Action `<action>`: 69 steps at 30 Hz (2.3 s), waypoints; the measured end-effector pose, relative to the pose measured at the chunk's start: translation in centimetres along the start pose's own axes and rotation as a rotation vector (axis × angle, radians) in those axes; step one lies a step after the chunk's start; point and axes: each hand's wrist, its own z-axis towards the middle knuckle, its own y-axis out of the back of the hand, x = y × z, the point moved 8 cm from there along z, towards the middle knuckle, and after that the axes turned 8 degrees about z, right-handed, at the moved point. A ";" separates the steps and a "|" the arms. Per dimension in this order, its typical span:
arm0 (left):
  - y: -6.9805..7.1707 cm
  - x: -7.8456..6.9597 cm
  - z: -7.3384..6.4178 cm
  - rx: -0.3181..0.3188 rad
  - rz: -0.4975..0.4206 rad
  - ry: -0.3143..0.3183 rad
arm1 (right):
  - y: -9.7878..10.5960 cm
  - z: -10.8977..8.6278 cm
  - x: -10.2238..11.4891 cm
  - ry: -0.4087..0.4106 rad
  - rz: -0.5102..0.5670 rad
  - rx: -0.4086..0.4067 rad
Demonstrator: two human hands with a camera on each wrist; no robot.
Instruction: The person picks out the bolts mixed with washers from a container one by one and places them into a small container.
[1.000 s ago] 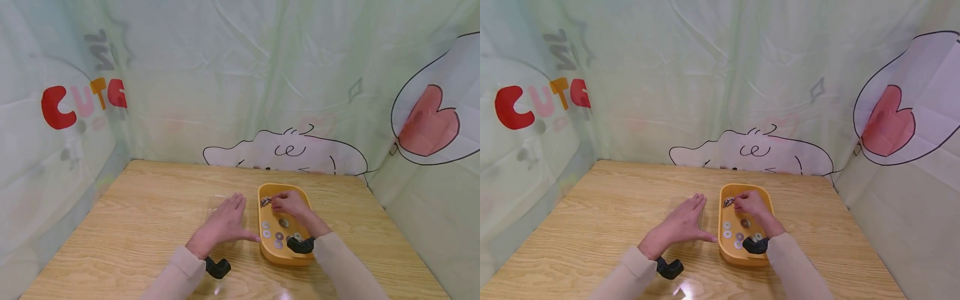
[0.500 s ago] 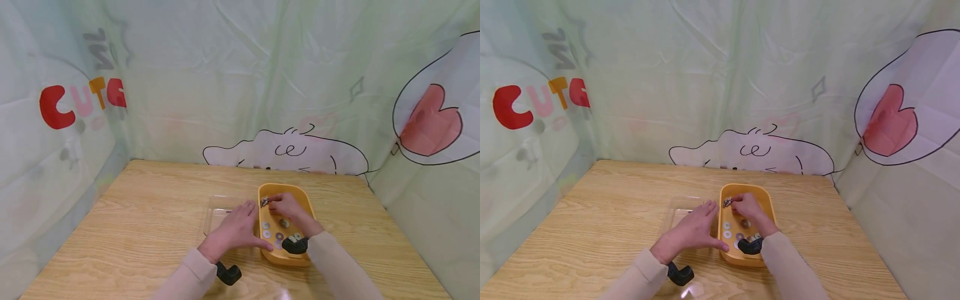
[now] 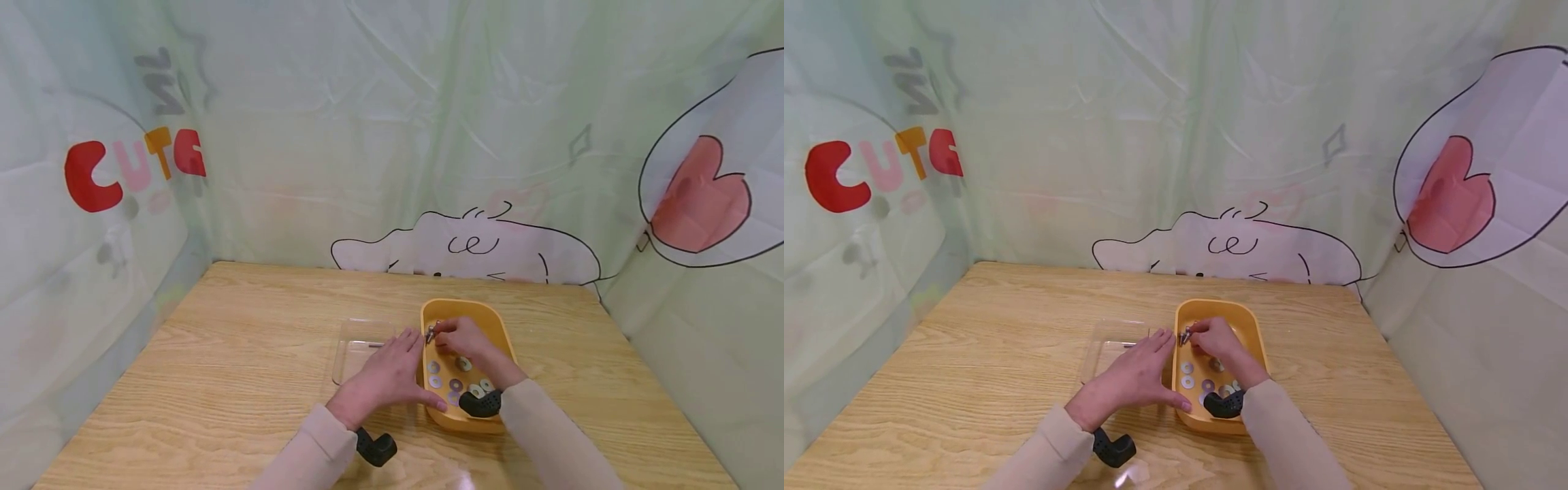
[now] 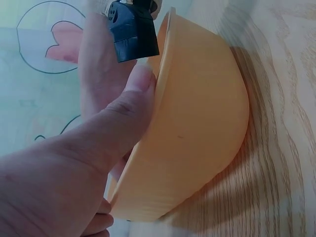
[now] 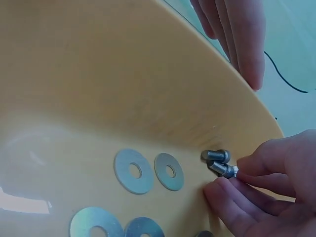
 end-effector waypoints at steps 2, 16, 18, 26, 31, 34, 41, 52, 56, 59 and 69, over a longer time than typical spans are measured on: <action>0.0 0.0 0.1 0.003 -0.011 0.003 | -0.1 0.0 -0.1 -0.015 0.015 0.005; 0.2 -0.3 0.2 -0.011 0.004 -0.020 | -1.1 0.3 -0.4 -0.018 0.184 0.034; 0.3 -0.3 0.2 -0.005 0.005 -0.019 | -1.1 0.3 -0.4 -0.027 0.169 0.026; 0.6 -0.5 0.1 0.003 0.024 -0.029 | -1.1 0.3 -0.3 -0.013 0.154 0.020; 0.9 -0.8 0.0 -0.011 0.044 -0.038 | -1.1 0.4 -0.2 -0.011 0.122 -0.006; 1.0 -1.0 0.0 -0.016 0.052 -0.047 | -1.0 0.3 -0.4 -0.021 0.095 -0.030; 0.8 -1.0 0.1 0.001 0.051 -0.037 | -0.7 0.2 -0.8 -0.046 0.120 -0.067; 0.8 -0.8 -0.1 0.027 0.032 -0.011 | -0.3 -0.3 0.8 0.008 0.199 0.006; 0.6 -0.5 -0.2 0.033 0.031 0.003 | -0.2 -0.4 1.6 0.055 0.257 0.055; 0.5 -0.3 -0.3 0.026 0.036 0.002 | 0.0 -0.7 2.1 0.067 0.288 0.078; 1.7 0.5 -1.1 -0.029 0.024 -0.013 | 0.3 -1.2 3.3 0.106 0.307 0.113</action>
